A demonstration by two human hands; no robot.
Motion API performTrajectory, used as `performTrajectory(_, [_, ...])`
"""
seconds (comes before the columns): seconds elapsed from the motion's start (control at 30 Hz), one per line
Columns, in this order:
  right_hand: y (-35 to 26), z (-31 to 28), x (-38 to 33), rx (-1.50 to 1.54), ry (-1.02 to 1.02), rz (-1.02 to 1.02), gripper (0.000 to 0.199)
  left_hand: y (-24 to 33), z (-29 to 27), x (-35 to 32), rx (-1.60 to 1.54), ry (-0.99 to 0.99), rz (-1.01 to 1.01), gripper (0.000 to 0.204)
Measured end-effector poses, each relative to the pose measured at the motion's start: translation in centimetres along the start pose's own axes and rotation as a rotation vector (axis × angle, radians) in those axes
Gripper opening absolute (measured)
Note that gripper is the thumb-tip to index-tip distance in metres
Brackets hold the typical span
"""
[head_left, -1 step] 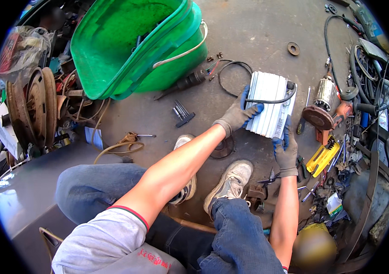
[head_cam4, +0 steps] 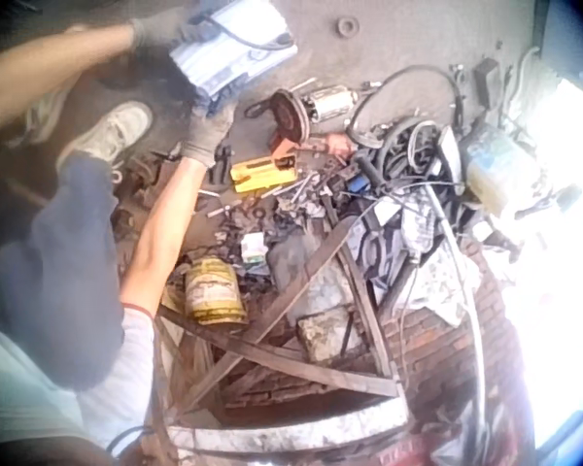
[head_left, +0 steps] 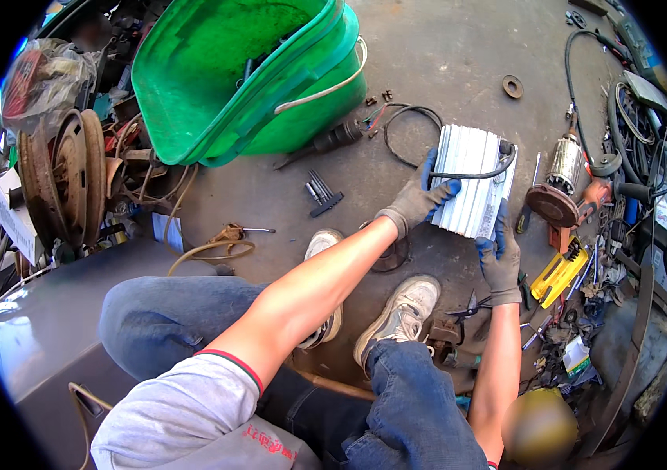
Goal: The person disassembles an electric motor while sitting on the floor. They use a power drill to remove bolts, a screwdriver to pry off a cover, and a heat gun to loosen components. The person separates the motor into its main parts, including the stator and rotor, and places them on the floor.
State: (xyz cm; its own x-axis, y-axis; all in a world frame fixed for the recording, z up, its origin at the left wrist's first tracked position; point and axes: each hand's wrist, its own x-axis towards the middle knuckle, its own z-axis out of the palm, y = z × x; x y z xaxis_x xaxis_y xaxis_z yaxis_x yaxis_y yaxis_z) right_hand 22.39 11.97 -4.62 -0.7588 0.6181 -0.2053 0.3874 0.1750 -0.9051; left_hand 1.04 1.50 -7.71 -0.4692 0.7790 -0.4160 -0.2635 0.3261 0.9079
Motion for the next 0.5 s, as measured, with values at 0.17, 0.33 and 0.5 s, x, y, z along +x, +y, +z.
performTrajectory(0.17, [-0.4, -2.2, 1.9, -0.149, -0.064, -0.051, 0.080, -0.4, 0.1, 0.1, -0.110, 0.058, 0.030, 0.083])
performTrajectory(0.33, [-1.3, -3.3, 3.0, -0.141, -0.102, 0.043, 0.073, 3.2, -7.0, 0.3, 0.409, -0.373, -0.029, 0.055])
performTrajectory(0.5, [-3.3, -3.1, 1.0, -0.115, 0.050, 0.168, 0.070, 8.0, -18.3, -6.4, 1.740, -0.662, -0.582, 0.052])
